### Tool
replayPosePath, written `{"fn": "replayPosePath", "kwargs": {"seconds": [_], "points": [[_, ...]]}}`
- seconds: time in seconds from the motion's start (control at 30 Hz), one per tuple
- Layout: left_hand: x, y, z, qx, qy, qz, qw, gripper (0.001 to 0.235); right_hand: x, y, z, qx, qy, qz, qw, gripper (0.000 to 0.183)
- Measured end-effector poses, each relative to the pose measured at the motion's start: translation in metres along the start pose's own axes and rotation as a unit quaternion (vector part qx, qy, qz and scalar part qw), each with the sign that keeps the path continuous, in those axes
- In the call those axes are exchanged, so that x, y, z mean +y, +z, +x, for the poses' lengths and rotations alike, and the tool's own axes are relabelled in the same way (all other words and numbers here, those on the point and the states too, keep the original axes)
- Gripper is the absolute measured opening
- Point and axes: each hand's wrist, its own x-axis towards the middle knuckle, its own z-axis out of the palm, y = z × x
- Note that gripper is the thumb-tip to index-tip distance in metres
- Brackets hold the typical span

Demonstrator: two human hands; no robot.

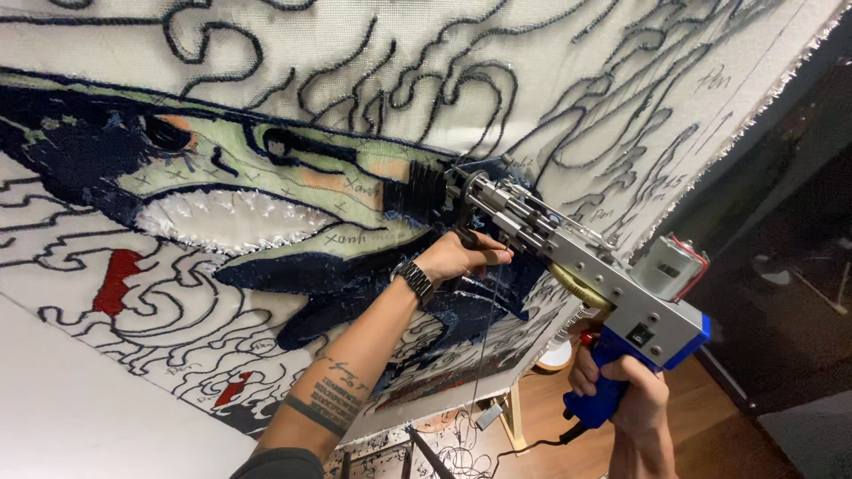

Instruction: The person uses a tufting gun to inject yarn into a stretched canvas, following a drawn design of a shark and waves, and then reloads the gun with a new strand of blue yarn.

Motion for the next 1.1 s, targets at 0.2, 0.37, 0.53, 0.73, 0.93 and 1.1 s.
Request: {"fn": "replayPosePath", "kwargs": {"seconds": [0.2,0.37,0.53,0.73,0.93,1.1], "points": [[0.016,-0.006,-0.006,0.015,-0.007,0.011,1.000,0.023,-0.001,0.005,0.016,-0.006,0.037,-0.041,0.998,0.036],[0.018,-0.019,0.001,0.031,0.008,0.044,0.999,0.030,0.011,0.002,0.034,0.016,0.066,-0.032,0.997,0.033],[0.031,-0.023,-0.004,0.075,-0.029,0.052,0.995,0.045,0.018,0.025,0.047,0.002,0.049,-0.065,0.997,0.049],[0.009,-0.043,0.025,0.125,-0.048,0.029,0.991,0.031,0.045,0.015,0.036,0.028,-0.088,-0.372,0.924,0.009],[0.041,-0.041,-0.013,0.089,-0.003,0.067,0.994,0.029,0.051,0.062,0.039,0.112,0.051,-0.050,0.991,0.056],[0.035,-0.043,-0.005,0.071,0.002,0.044,0.996,0.027,0.049,0.056,0.041,0.102,0.053,-0.052,0.992,0.047]]}}
